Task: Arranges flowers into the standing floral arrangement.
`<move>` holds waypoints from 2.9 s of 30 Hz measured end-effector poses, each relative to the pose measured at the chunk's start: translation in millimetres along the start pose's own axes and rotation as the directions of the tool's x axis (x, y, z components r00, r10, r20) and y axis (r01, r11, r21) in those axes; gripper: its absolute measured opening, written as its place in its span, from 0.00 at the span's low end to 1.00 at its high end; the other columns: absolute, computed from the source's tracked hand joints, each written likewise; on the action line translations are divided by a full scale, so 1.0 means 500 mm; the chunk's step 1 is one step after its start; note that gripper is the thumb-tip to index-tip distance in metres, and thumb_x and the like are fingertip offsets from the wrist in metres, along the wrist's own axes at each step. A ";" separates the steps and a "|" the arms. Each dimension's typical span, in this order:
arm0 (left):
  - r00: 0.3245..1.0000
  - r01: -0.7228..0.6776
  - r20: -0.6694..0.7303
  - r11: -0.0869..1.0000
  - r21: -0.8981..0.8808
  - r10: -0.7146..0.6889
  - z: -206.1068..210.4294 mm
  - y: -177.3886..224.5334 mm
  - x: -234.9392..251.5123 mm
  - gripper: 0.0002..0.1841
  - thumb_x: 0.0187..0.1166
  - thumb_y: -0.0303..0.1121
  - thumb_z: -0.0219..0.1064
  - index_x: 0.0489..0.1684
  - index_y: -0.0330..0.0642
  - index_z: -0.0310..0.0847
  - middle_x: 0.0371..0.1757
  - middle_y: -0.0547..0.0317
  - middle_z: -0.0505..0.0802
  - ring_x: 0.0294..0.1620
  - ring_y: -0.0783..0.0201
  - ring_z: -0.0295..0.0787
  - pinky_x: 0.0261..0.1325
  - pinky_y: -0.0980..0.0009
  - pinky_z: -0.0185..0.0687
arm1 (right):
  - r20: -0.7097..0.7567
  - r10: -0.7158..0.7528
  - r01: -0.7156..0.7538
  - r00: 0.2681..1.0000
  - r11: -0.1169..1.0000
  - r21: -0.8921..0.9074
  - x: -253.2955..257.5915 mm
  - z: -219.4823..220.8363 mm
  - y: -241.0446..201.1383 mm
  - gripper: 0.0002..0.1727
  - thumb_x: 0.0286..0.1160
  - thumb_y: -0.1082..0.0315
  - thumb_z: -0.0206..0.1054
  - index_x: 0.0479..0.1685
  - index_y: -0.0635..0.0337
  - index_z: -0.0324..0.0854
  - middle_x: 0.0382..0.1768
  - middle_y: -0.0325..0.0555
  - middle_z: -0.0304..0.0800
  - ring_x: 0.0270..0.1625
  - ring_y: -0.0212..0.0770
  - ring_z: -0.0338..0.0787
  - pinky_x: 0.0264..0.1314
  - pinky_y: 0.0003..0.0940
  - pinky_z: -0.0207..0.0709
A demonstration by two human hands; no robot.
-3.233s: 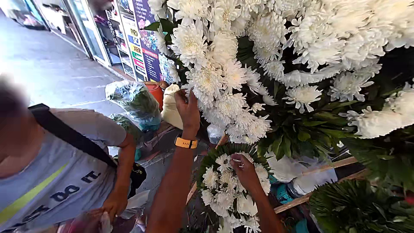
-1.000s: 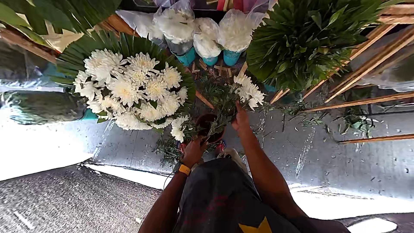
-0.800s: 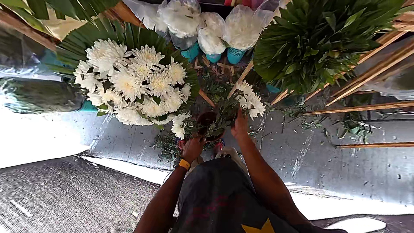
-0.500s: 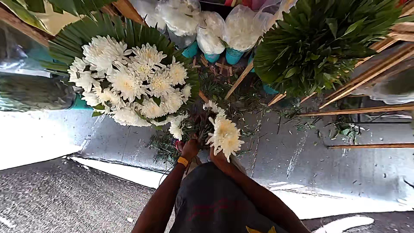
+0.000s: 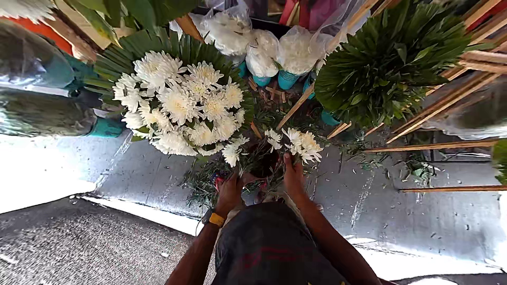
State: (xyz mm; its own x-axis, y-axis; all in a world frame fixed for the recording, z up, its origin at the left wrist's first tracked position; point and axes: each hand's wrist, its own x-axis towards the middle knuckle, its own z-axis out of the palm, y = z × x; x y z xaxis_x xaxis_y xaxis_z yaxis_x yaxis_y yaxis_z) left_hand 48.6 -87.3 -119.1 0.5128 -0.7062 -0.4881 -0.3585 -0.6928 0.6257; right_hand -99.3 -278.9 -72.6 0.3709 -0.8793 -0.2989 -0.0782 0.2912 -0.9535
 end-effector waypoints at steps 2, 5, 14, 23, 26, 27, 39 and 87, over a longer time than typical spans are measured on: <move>0.981 -0.192 -0.016 0.968 -0.162 0.192 -0.055 0.096 -0.042 0.32 0.81 0.56 0.64 0.77 0.45 0.77 0.63 0.51 0.90 0.54 0.57 0.90 0.62 0.51 0.86 | 0.012 0.063 -0.063 0.998 0.998 0.007 -0.007 0.048 -0.021 0.20 0.89 0.61 0.60 0.64 0.72 0.76 0.51 0.52 0.89 0.54 0.36 0.89 0.64 0.34 0.83; 0.969 -0.236 0.032 0.958 -0.161 0.244 -0.102 0.175 -0.067 0.44 0.75 0.51 0.74 0.94 0.57 0.54 0.65 0.51 0.90 0.58 0.55 0.92 0.64 0.47 0.87 | 0.110 0.136 -0.148 0.985 0.982 0.114 -0.027 0.136 -0.069 0.22 0.88 0.60 0.62 0.69 0.69 0.74 0.55 0.54 0.88 0.55 0.39 0.90 0.62 0.38 0.86; 0.929 -0.298 -0.337 0.853 -0.429 0.154 -0.216 0.106 -0.147 0.35 0.82 0.36 0.63 0.91 0.40 0.55 0.59 0.49 0.91 0.48 0.61 0.93 0.53 0.58 0.92 | 0.493 0.110 -0.270 0.863 0.926 0.265 -0.057 0.236 -0.180 0.16 0.91 0.67 0.54 0.66 0.67 0.77 0.43 0.47 0.88 0.43 0.39 0.89 0.52 0.38 0.87; 0.677 -0.443 -0.732 0.754 -0.485 -0.074 -0.374 0.050 -0.242 0.40 0.78 0.30 0.65 0.92 0.41 0.48 0.50 0.48 0.91 0.33 0.58 0.93 0.35 0.58 0.94 | 0.498 -0.085 0.016 0.863 0.990 0.142 -0.048 0.261 -0.302 0.13 0.88 0.66 0.57 0.57 0.63 0.82 0.40 0.42 0.91 0.32 0.32 0.88 0.35 0.28 0.85; 0.585 -0.467 -0.802 0.758 -0.455 -0.121 -0.436 0.002 -0.269 0.34 0.80 0.30 0.64 0.85 0.36 0.53 0.46 0.49 0.90 0.28 0.59 0.91 0.30 0.59 0.93 | 0.461 -0.252 0.078 0.851 0.928 0.364 -0.051 0.286 -0.392 0.09 0.91 0.64 0.51 0.55 0.52 0.76 0.39 0.37 0.91 0.35 0.31 0.91 0.36 0.27 0.88; 0.561 -0.461 -0.817 0.771 -0.440 -0.131 -0.454 -0.009 -0.271 0.30 0.80 0.31 0.62 0.81 0.35 0.57 0.44 0.50 0.89 0.26 0.60 0.89 0.28 0.61 0.91 | 0.447 -0.311 0.102 0.838 0.896 0.432 -0.060 0.305 -0.424 0.09 0.92 0.64 0.51 0.54 0.50 0.77 0.39 0.36 0.92 0.36 0.32 0.92 0.38 0.28 0.89; 0.518 -0.772 -0.794 0.575 -0.272 0.318 -0.587 0.119 -0.256 0.39 0.83 0.62 0.60 0.79 0.34 0.72 0.73 0.48 0.83 0.74 0.64 0.78 0.79 0.61 0.75 | 0.719 -0.347 0.010 0.602 0.904 0.427 -0.253 0.592 -0.527 0.09 0.89 0.70 0.56 0.53 0.63 0.82 0.43 0.49 0.92 0.40 0.40 0.94 0.49 0.38 0.92; 0.464 -0.714 -0.877 0.640 -0.285 0.127 -0.560 -0.074 -0.355 0.18 0.80 0.59 0.65 0.39 0.56 0.85 0.33 0.73 0.89 0.32 0.77 0.85 0.37 0.77 0.84 | 0.103 -0.909 0.782 0.404 0.402 0.476 -0.086 0.814 -0.830 0.16 0.68 0.75 0.77 0.54 0.67 0.82 0.46 0.47 0.94 0.52 0.37 0.94 0.62 0.38 0.89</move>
State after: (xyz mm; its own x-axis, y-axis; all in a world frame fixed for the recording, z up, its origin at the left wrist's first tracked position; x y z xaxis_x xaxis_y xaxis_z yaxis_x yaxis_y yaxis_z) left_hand 189.5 104.3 114.9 0.8764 -0.2873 0.3866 -0.3732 0.1023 0.9221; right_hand 293.8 -208.5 351.8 0.3168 -0.5811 0.7496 0.6989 -0.3913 -0.5987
